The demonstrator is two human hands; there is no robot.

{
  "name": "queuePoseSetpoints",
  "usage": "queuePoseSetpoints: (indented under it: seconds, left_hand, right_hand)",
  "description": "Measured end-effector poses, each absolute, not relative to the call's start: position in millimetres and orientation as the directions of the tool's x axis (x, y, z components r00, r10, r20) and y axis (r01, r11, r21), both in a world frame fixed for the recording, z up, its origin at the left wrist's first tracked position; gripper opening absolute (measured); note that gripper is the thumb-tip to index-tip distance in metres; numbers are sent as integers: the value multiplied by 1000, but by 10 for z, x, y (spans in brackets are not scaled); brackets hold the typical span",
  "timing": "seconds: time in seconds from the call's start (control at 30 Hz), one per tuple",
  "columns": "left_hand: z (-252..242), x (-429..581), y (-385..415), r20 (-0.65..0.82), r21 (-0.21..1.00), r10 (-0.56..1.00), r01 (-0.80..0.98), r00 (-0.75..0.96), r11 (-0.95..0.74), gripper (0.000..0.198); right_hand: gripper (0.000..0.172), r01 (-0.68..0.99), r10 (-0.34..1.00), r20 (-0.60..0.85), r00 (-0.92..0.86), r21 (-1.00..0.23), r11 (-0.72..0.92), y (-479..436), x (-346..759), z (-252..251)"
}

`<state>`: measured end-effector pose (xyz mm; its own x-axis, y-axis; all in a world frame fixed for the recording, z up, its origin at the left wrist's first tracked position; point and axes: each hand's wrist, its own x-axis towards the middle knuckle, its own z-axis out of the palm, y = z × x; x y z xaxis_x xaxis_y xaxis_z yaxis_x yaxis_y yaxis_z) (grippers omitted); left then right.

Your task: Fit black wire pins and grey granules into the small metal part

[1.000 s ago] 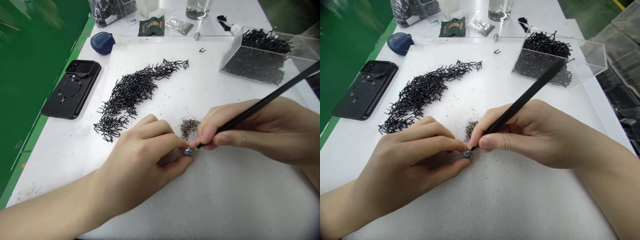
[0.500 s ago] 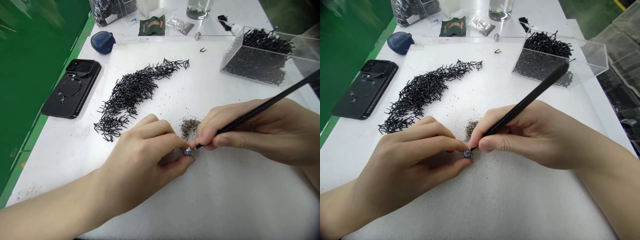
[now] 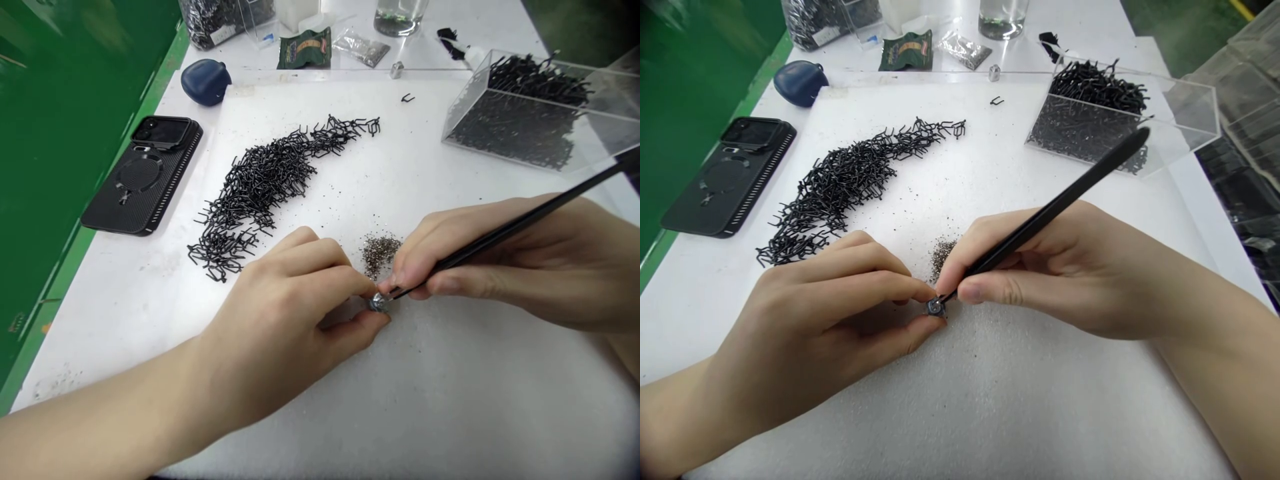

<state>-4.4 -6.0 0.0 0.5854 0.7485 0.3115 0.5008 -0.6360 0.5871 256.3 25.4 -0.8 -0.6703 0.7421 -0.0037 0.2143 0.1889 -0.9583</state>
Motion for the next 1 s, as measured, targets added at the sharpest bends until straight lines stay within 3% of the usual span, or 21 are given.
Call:
queuePoseSetpoints:
  seconds: [1.0]
  left_hand:
    - [-10,-32,-47,307,602,750,491,586,-630,6]
  right_hand:
    - [13,233,752,-24,-659,-957,174,264,2582,3]
